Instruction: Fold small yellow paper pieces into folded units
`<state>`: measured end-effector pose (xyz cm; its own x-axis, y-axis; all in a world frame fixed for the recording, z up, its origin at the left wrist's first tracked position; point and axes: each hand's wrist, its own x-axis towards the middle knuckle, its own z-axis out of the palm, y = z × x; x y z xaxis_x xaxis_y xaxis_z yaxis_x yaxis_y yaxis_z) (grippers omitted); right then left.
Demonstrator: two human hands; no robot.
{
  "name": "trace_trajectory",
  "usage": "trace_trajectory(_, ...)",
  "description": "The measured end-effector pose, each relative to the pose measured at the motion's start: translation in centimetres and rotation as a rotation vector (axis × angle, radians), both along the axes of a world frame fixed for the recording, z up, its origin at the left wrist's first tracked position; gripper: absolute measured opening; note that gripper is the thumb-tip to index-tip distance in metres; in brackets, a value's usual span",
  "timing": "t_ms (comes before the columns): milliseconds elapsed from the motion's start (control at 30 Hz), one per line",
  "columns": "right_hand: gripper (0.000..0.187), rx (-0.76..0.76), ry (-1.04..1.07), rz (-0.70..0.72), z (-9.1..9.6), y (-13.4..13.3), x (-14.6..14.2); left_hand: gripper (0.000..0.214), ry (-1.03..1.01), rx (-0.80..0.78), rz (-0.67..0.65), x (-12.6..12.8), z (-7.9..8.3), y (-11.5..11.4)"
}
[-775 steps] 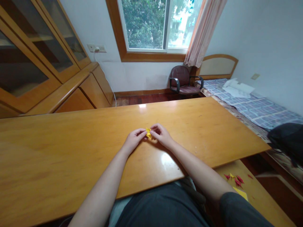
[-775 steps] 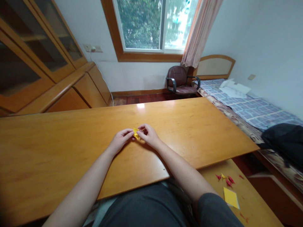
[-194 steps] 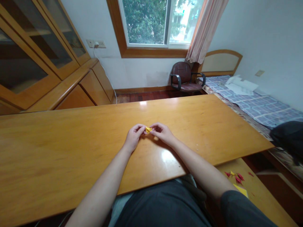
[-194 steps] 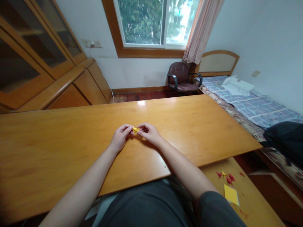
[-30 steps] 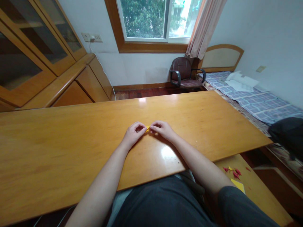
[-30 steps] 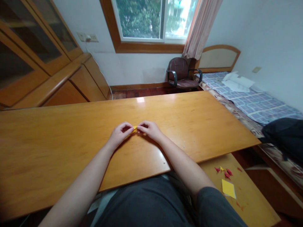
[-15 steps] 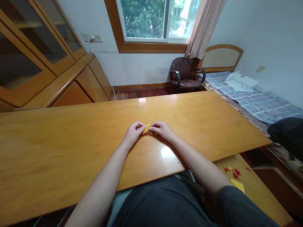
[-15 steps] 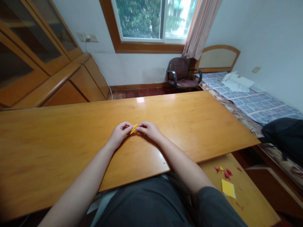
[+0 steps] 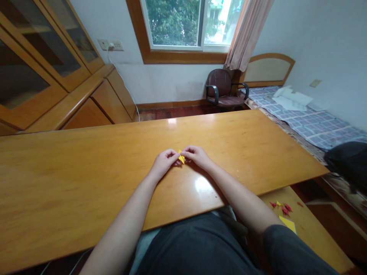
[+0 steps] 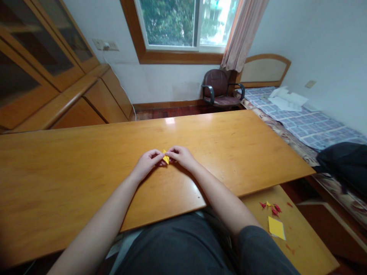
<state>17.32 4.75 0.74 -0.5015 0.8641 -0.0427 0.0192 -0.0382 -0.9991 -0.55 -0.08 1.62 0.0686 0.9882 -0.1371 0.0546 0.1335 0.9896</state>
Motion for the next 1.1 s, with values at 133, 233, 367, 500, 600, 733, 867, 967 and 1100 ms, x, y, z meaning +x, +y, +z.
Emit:
trace_trajectory(133,0.035,0.036,-0.017,-0.006,0.0,0.0,0.0,0.039,0.037,0.014,-0.002,0.1,-0.3,0.0)
trace_trajectory(233,0.036,0.033,-0.012,0.004,0.0,0.0,0.0,0.039,0.057,0.049,0.012,0.1,-0.5,0.0)
trace_trajectory(367,0.036,0.010,0.063,0.038,0.1,0.0,0.1,0.040,0.064,0.100,0.082,0.0,-0.9,0.0)
trace_trajectory(500,0.038,-0.023,0.139,0.052,0.0,-0.1,0.1,0.039,0.067,0.129,0.122,0.0,-1.0,0.1)
trace_trajectory(600,0.035,-0.033,0.131,0.052,-0.2,0.0,0.0,0.038,0.082,0.127,0.108,0.0,-1.0,0.1)
trace_trajectory(733,0.032,-0.023,0.101,0.037,-0.4,0.1,0.0,0.034,0.036,0.135,0.100,0.2,-1.1,0.0)
trace_trajectory(867,0.030,-0.001,0.047,0.059,-0.6,0.2,0.1,0.031,0.126,0.181,0.090,0.0,-0.9,0.0)
trace_trajectory(967,0.031,0.006,0.023,0.082,-0.7,0.3,0.2,0.025,0.321,0.255,0.086,-0.3,-0.6,0.0)
trace_trajectory(1100,0.031,0.016,0.027,0.085,-0.7,0.3,0.4,0.029,0.410,0.300,0.024,-0.7,-0.3,0.1)
